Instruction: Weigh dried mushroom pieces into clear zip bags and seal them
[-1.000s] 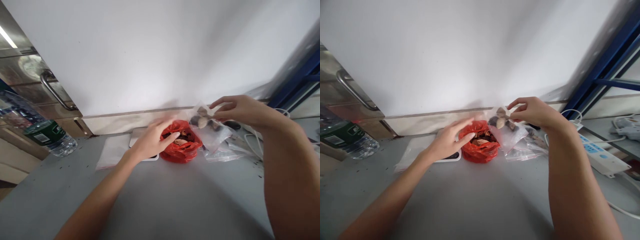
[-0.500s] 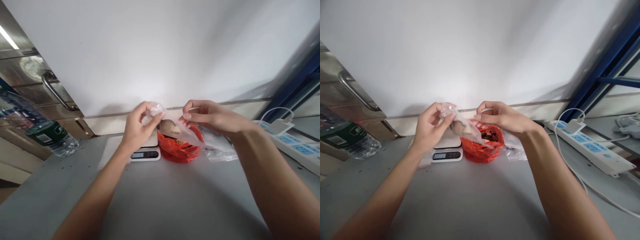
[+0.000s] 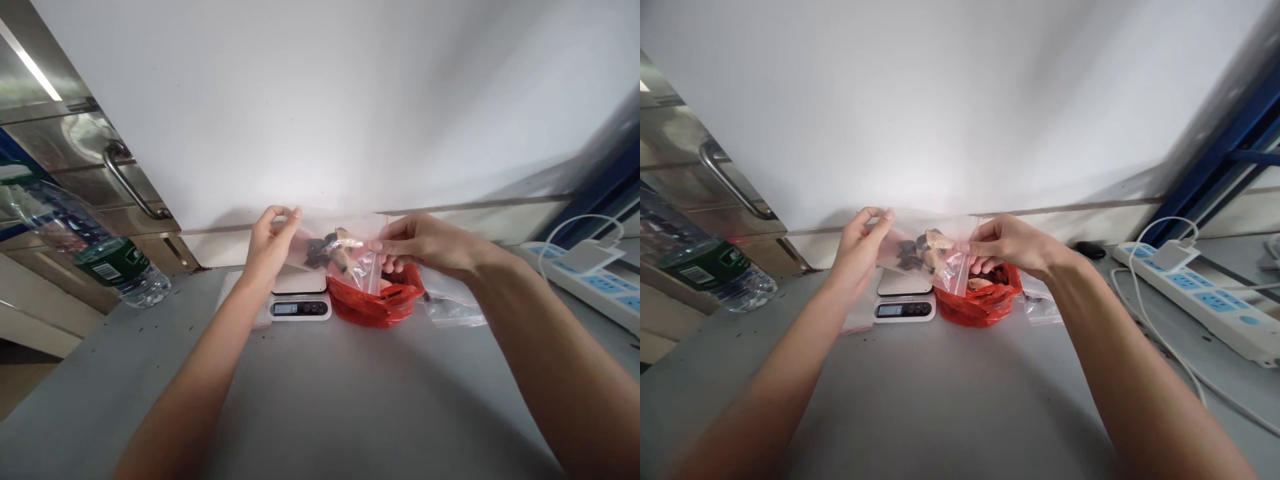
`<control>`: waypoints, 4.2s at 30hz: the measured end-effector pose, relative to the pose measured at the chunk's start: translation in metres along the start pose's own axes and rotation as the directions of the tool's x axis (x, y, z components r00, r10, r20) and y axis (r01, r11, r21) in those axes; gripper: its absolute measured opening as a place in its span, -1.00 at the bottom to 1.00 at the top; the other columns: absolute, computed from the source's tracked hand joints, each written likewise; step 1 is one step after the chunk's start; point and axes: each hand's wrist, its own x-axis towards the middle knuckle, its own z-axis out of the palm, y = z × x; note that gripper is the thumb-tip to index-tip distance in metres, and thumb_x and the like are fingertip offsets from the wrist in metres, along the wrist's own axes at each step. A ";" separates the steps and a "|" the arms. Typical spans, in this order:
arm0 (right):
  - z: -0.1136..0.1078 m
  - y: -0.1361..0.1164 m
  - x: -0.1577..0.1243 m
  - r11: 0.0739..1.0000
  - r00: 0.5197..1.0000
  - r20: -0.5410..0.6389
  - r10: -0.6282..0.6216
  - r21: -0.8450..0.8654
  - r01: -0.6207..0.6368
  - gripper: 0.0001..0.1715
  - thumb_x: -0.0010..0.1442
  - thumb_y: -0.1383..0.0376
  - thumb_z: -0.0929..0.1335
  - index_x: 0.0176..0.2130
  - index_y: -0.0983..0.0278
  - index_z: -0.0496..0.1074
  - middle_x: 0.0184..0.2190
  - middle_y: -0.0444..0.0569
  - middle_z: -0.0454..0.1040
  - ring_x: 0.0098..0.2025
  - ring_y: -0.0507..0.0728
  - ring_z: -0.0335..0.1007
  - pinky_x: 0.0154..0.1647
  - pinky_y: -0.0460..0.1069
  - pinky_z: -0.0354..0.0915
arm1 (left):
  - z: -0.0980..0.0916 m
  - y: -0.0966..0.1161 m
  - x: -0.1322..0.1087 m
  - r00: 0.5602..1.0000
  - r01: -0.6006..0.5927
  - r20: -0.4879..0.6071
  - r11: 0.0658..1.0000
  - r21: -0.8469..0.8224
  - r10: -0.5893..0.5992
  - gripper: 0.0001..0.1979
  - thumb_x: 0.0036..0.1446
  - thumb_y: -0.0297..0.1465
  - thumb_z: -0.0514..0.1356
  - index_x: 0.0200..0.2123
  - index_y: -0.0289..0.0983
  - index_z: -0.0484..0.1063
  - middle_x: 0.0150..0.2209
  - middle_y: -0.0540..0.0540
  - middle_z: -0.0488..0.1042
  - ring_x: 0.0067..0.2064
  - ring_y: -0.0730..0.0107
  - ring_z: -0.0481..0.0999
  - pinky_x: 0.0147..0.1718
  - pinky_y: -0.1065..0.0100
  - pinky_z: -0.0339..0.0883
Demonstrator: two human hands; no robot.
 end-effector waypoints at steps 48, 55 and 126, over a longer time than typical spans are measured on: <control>0.042 0.019 0.019 0.982 0.982 0.070 -0.178 -0.043 0.181 -0.79 0.05 0.16 0.45 -0.45 0.27 0.52 -0.52 -0.15 0.45 -0.44 0.01 0.34 -0.41 -0.05 0.26 | -0.012 0.012 -0.011 0.626 -0.187 0.777 0.955 0.231 -0.065 -0.68 0.33 -0.43 0.09 -0.43 -0.31 0.56 -0.42 -0.07 0.64 -0.40 0.46 0.58 -0.41 0.47 0.38; 0.045 0.012 0.015 0.999 0.999 0.038 0.022 -0.024 -0.021 -0.74 -0.05 0.12 0.52 -0.48 0.28 0.57 -0.45 -0.05 0.61 -0.37 0.07 0.50 -0.35 -0.05 0.38 | -0.013 0.005 -0.008 0.660 -0.164 0.748 0.957 0.240 -0.074 -0.81 0.27 -0.39 0.22 -0.36 -0.31 0.58 -0.42 -0.05 0.62 -0.39 0.46 0.58 -0.41 0.47 0.38; -0.055 0.007 -0.024 0.797 0.954 -0.223 -0.202 -0.603 0.028 -0.51 0.11 -0.18 0.38 -0.38 0.14 0.61 -0.02 0.07 0.63 0.04 0.43 0.51 0.01 0.23 0.43 | 0.005 -0.010 0.022 0.951 0.113 0.294 0.992 -0.051 -0.093 -0.75 0.17 -0.32 0.36 -0.10 -0.27 0.53 -0.09 -0.14 0.59 -0.15 0.32 0.59 -0.31 0.42 0.51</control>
